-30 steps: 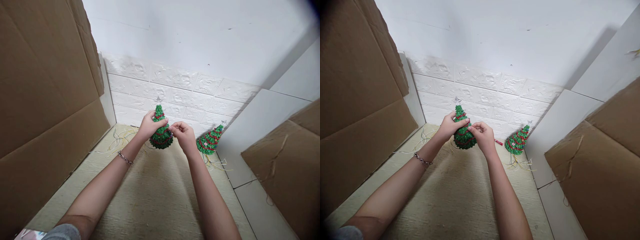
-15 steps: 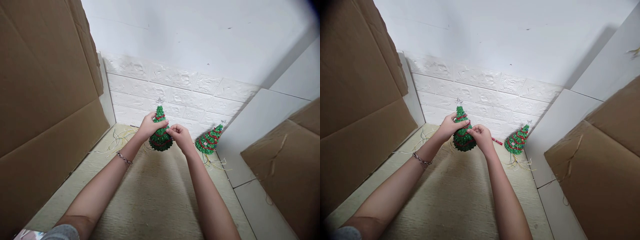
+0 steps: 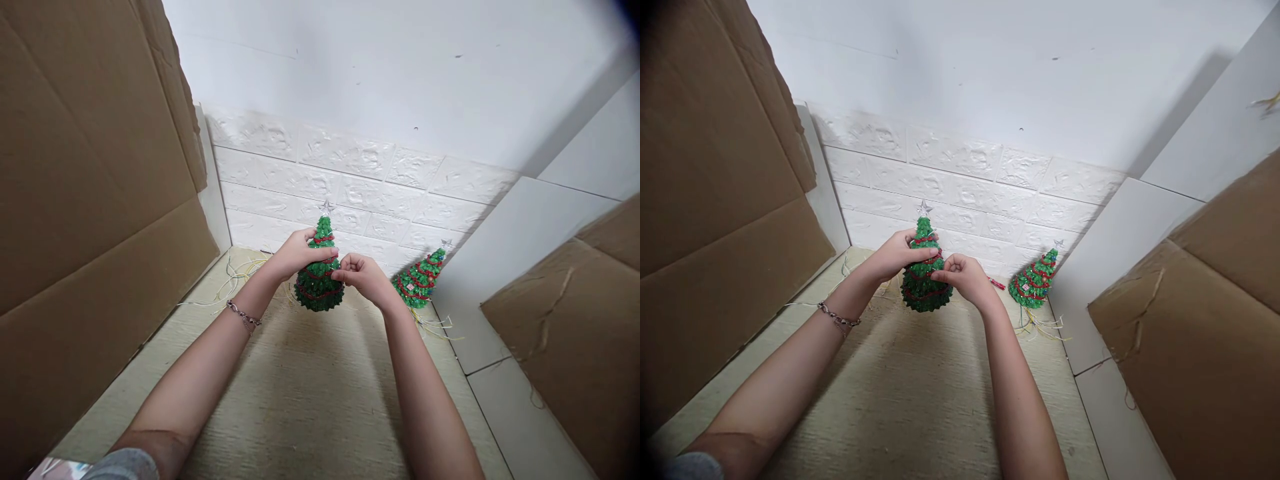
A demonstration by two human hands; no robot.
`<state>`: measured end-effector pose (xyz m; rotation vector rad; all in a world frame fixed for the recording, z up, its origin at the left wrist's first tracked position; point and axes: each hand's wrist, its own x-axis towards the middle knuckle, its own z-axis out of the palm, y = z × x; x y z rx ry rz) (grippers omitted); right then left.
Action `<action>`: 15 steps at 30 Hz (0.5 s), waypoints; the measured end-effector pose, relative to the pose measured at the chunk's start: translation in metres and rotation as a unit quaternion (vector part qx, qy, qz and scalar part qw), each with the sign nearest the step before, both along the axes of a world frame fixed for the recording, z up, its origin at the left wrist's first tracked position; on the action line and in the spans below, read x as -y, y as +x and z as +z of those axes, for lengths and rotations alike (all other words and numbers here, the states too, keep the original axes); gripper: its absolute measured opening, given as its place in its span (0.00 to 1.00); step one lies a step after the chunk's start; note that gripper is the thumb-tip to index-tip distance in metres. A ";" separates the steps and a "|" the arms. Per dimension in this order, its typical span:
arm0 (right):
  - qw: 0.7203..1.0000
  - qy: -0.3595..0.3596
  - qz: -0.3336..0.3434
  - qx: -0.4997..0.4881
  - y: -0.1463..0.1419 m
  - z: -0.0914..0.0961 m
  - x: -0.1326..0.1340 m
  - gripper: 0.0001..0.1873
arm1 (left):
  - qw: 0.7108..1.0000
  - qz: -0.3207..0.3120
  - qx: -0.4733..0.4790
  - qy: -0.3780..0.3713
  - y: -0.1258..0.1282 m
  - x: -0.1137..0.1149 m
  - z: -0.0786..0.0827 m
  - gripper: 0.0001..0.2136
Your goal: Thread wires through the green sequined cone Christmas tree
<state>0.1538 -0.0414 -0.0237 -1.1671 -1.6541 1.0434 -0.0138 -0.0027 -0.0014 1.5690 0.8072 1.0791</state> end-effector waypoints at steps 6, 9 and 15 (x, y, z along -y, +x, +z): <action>0.999 0.008 0.023 0.040 0.003 0.001 0.003 0.16 | 0.999 0.009 0.026 -0.020 -0.006 -0.001 0.004 0.19; 0.995 0.006 0.037 0.095 0.001 0.002 0.007 0.14 | 0.997 0.060 0.047 -0.005 -0.012 -0.004 0.007 0.18; 0.927 -0.040 0.040 0.370 -0.028 -0.028 0.002 0.10 | 0.957 0.263 0.043 0.115 -0.025 -0.013 0.012 0.16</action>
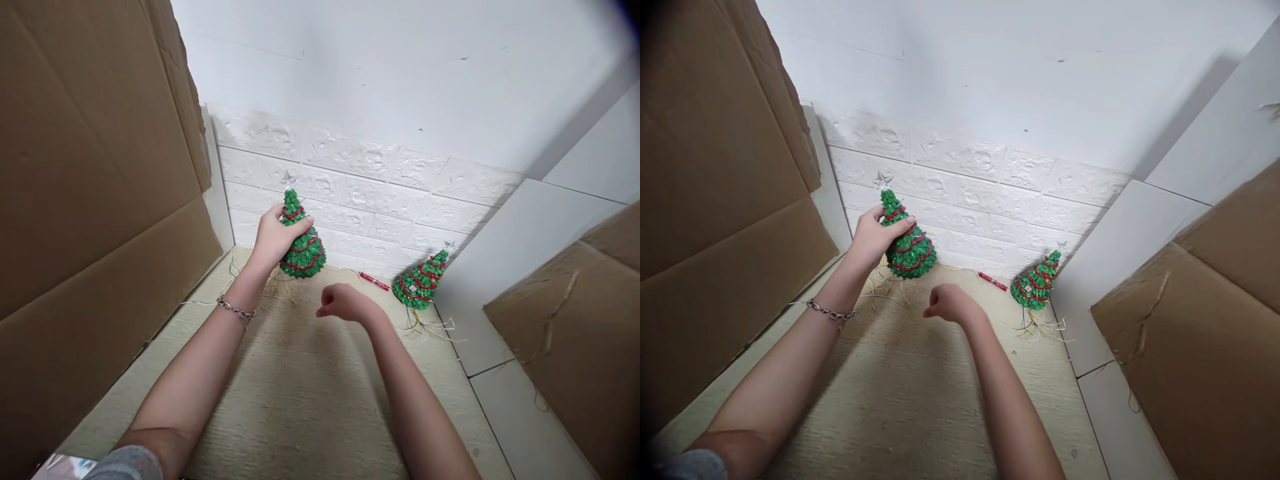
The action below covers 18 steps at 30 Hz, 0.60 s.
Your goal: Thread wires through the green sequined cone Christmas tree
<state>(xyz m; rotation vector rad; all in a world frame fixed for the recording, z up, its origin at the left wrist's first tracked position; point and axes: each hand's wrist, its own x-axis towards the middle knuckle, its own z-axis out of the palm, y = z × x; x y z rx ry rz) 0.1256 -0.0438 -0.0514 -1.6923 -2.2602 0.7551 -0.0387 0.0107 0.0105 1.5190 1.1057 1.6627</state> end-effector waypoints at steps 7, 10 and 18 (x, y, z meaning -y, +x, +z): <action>0.997 0.066 -0.014 0.022 -0.043 -0.038 -0.018 0.07 | 0.996 0.049 0.023 0.066 -0.009 -0.007 0.001 0.15; 0.997 0.074 -0.007 0.024 -0.054 -0.043 -0.024 0.08 | 0.997 0.040 0.035 0.058 -0.011 -0.009 0.000 0.15; 0.997 0.079 -0.007 0.018 -0.054 -0.043 -0.029 0.08 | 0.998 0.042 0.018 0.045 -0.012 -0.011 -0.002 0.16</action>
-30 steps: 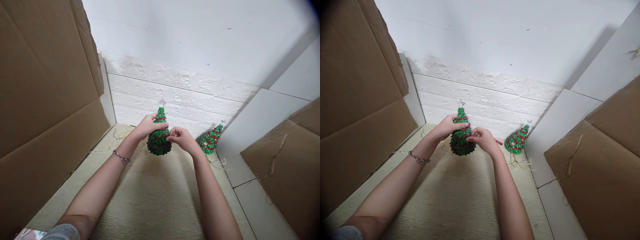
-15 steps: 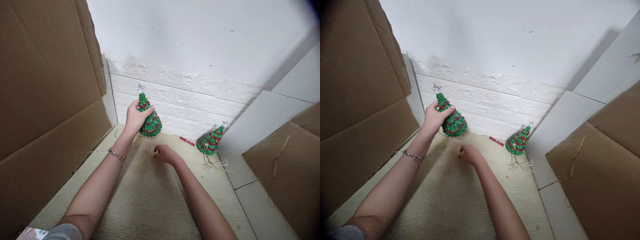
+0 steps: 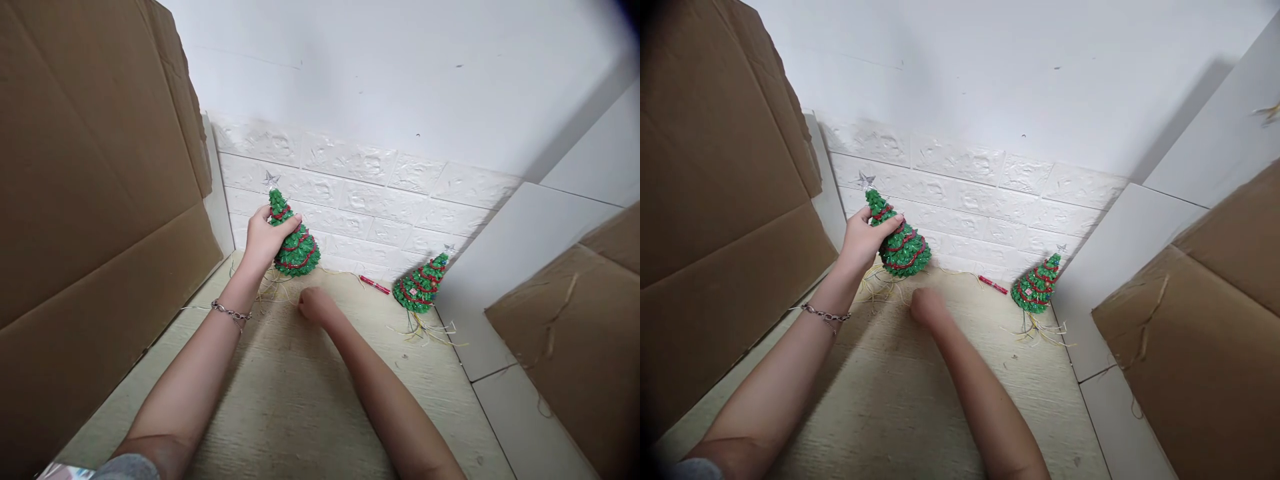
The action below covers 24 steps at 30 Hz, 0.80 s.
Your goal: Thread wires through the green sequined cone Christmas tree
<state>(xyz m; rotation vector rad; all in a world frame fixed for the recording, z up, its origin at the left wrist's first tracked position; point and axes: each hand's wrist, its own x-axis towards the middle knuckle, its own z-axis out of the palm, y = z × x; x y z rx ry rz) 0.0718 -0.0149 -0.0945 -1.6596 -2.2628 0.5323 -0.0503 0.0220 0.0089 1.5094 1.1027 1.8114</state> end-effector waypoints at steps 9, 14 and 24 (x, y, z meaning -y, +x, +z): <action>0.980 0.112 -0.131 -0.095 0.088 0.069 0.001 0.11 | 0.994 -0.085 0.032 -0.054 0.004 0.008 0.006 0.18; 0.813 0.267 -0.251 -0.453 0.124 0.101 0.019 0.11 | 0.971 -0.205 -0.037 -0.113 0.010 0.019 0.006 0.18; 0.812 0.209 -0.118 -0.533 0.089 0.109 0.041 0.16 | 0.832 -0.520 -0.039 -0.187 0.022 0.025 -0.010 0.25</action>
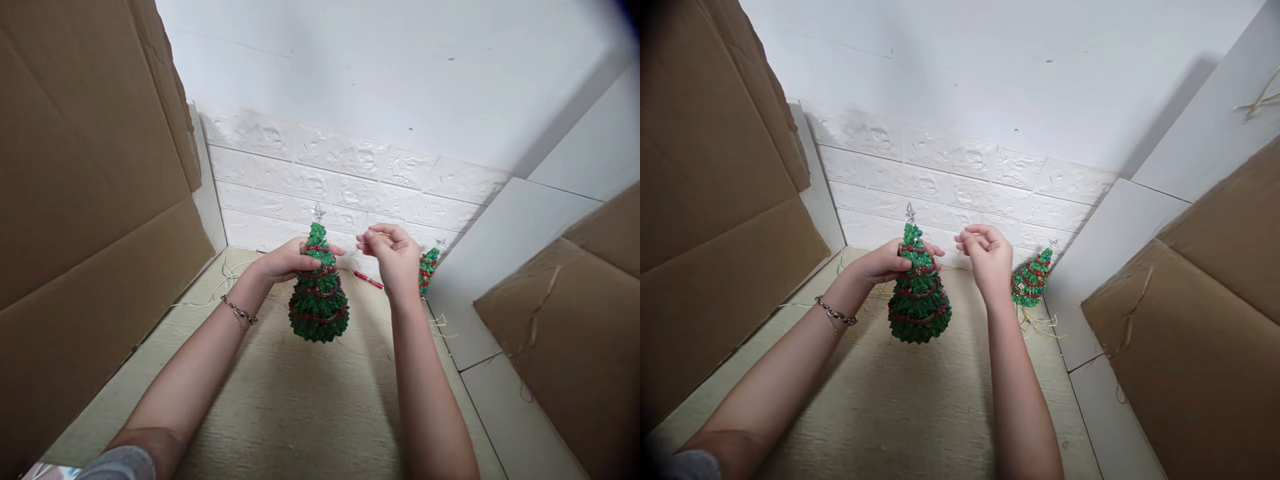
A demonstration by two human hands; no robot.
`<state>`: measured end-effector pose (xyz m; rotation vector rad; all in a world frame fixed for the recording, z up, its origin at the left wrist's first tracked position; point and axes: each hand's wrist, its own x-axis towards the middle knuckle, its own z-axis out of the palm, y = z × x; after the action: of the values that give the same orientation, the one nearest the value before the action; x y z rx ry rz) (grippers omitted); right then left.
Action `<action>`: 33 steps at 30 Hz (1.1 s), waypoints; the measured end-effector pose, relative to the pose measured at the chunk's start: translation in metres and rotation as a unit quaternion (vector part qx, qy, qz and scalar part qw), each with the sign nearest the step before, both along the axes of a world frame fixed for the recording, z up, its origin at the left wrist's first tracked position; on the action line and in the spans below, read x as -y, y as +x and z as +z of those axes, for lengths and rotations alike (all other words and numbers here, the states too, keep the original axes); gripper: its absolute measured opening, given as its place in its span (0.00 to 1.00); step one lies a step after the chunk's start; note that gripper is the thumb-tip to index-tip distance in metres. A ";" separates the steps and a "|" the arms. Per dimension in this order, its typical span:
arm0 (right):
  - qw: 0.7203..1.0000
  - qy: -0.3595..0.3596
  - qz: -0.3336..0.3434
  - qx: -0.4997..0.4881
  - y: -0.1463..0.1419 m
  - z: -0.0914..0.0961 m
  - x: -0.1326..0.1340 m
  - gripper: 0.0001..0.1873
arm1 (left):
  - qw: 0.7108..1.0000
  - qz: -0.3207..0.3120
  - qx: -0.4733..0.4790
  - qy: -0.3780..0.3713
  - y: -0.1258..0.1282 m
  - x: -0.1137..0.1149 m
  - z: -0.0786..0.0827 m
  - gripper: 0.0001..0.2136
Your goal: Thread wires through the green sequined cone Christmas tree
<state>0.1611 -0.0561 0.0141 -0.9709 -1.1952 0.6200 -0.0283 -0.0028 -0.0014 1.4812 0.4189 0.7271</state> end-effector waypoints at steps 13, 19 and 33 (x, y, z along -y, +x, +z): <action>0.951 -0.027 0.211 0.224 0.001 -0.001 0.020 0.36 | 0.994 -0.077 0.077 0.008 -0.003 -0.007 -0.006 0.25; 0.951 -0.060 0.228 0.200 0.002 -0.003 0.018 0.39 | 0.994 -0.085 0.066 0.010 0.000 -0.007 -0.008 0.25; 0.968 -0.063 0.196 0.143 0.004 -0.006 0.014 0.41 | 0.994 -0.100 0.040 -0.018 -0.002 -0.011 -0.013 0.29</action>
<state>0.1650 -0.0704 0.0085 -0.9579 -1.6431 0.8980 -0.0304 0.0085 -0.0146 1.4315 0.2192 0.6138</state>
